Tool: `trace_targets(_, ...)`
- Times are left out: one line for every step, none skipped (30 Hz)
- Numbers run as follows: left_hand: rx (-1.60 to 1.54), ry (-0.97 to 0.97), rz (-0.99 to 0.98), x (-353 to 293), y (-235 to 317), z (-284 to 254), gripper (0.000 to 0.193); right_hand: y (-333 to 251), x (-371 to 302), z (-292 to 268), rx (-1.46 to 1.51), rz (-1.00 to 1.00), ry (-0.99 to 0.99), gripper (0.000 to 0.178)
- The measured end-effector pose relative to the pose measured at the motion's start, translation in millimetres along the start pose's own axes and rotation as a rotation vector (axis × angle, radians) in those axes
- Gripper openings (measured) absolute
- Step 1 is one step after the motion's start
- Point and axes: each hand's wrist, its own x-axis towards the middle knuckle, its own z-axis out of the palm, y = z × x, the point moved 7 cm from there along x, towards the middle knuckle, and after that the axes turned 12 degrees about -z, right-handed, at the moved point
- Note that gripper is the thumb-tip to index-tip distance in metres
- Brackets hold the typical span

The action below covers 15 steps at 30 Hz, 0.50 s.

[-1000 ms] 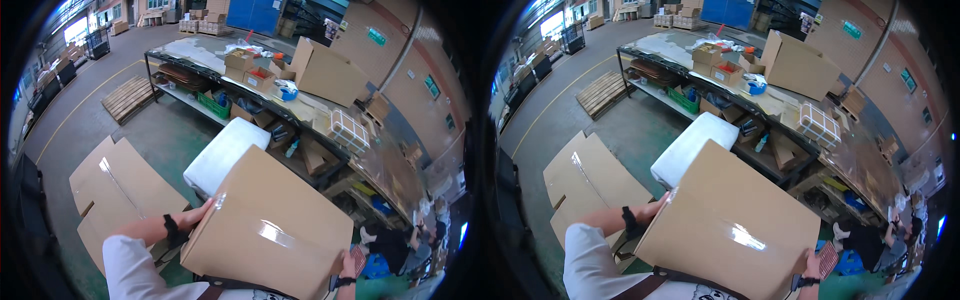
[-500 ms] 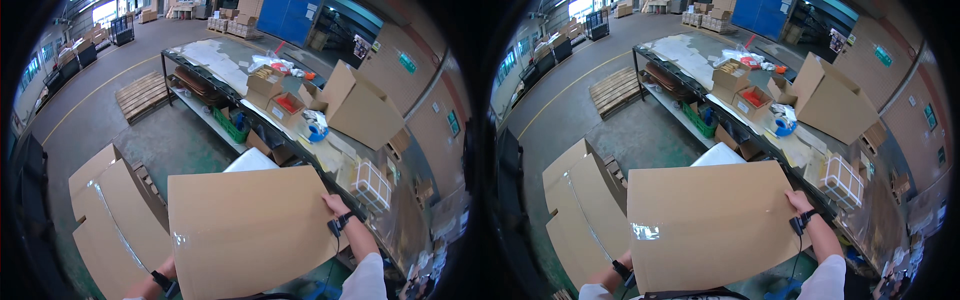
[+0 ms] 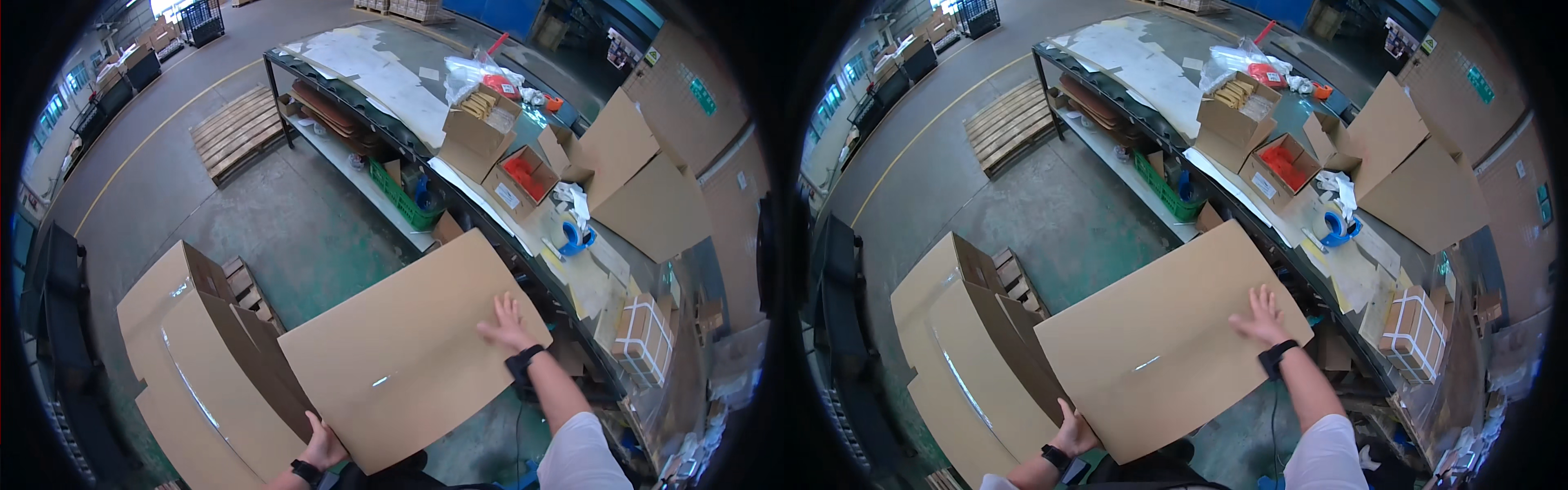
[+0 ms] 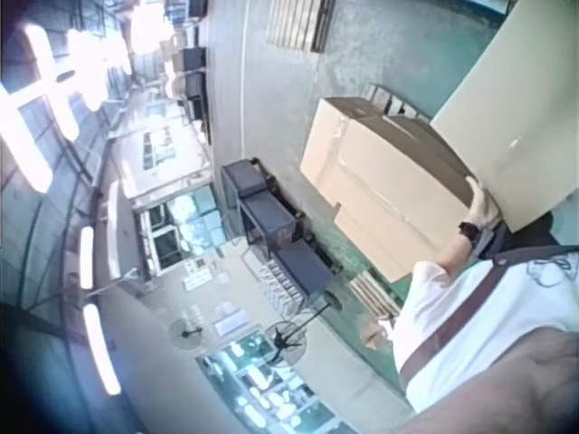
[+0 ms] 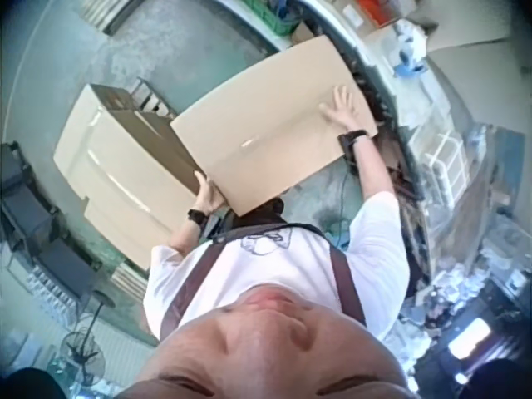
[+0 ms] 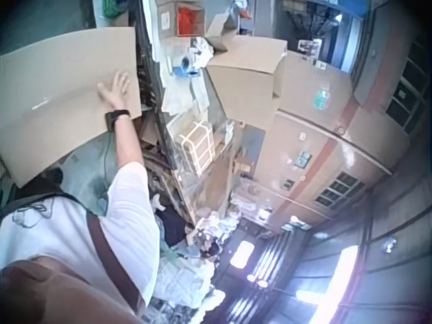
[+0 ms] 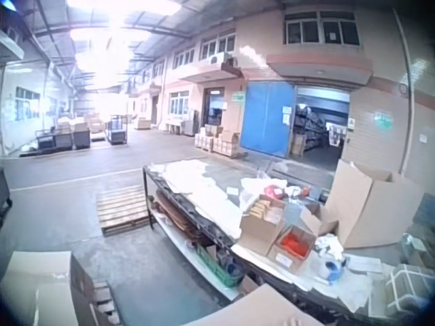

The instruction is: The person unpacks a strapped cardboard box by removing plastic ties and opening the flaps. They then transfer small, individually wrapped items from the inner box into a larger shipping box lined with a plastic bag. Finally, the person closes the larger box and seals it with packing tape.

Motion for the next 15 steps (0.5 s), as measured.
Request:
trace_targets(0.016,-0.025,-0.034,7.2,-2.9,-2.8,0.098,-5.8,-4.5,9.2,0.015,0.023,-0.021,0.110)
trace_targets(0.049,-0.058,-0.062,20.8,-1.6,-3.1,0.095,-6.9,-7.2,10.6,0.029,0.045,-0.023,0.114)
trace_targets(0.107,0.008,0.015,36.5,-10.5,-24.4,0.081,-17.7,-1.7,10.6,0.048,0.043,-0.022,0.117)
trace_targets(-0.015,0.372,0.049,38.6,-16.3,-39.2,0.068,-23.5,-3.2,8.6,0.021,0.048,-0.023,0.117)
trace_targets(-0.002,0.345,0.075,39.8,-13.3,-37.8,0.065,-25.7,-9.1,2.3,-0.010,0.048,-0.024,0.117)
trace_targets(0.011,0.319,0.088,41.3,-16.8,-39.9,0.063,-24.3,-18.1,-2.2,-0.041,0.059,-0.030,0.117)
trace_targets(0.027,0.317,0.131,50.3,-14.0,-49.8,0.062,-23.9,-16.2,-5.5,-0.053,0.045,-0.005,0.114)
trace_targets(0.039,0.315,0.172,65.2,-11.4,-67.0,0.062,-23.5,-10.3,-3.1,-0.067,0.031,0.015,0.112)
trace_targets(0.053,0.308,0.211,71.9,-11.4,-75.0,0.063,-21.3,-5.0,1.9,-0.085,0.021,0.040,0.109)
trace_targets(0.076,0.358,0.240,70.3,-10.0,-67.8,0.060,-20.2,-2.1,14.7,-0.158,0.018,-0.006,0.106)
trace_targets(0.093,0.408,0.277,64.1,-5.1,-51.2,0.057,-27.6,1.1,34.7,-0.233,0.010,-0.050,0.103)
trace_targets(0.090,0.471,0.327,51.7,-6.4,-46.5,0.054,-49.3,-0.2,59.7,-0.311,-0.020,-0.101,0.101)
trace_targets(0.188,0.450,0.425,38.7,-8.2,-50.6,0.057,-88.2,-16.3,89.6,-0.295,-0.094,-0.094,0.096)
trace_targets(0.324,0.441,0.502,38.0,-12.2,-58.1,0.058,-123.6,-52.3,113.9,-0.278,-0.159,-0.078,0.092)
trace_targets(0.456,0.433,0.587,46.5,-17.8,-72.5,0.059,-155.2,-96.9,130.1,-0.217,-0.238,-0.023,0.089)
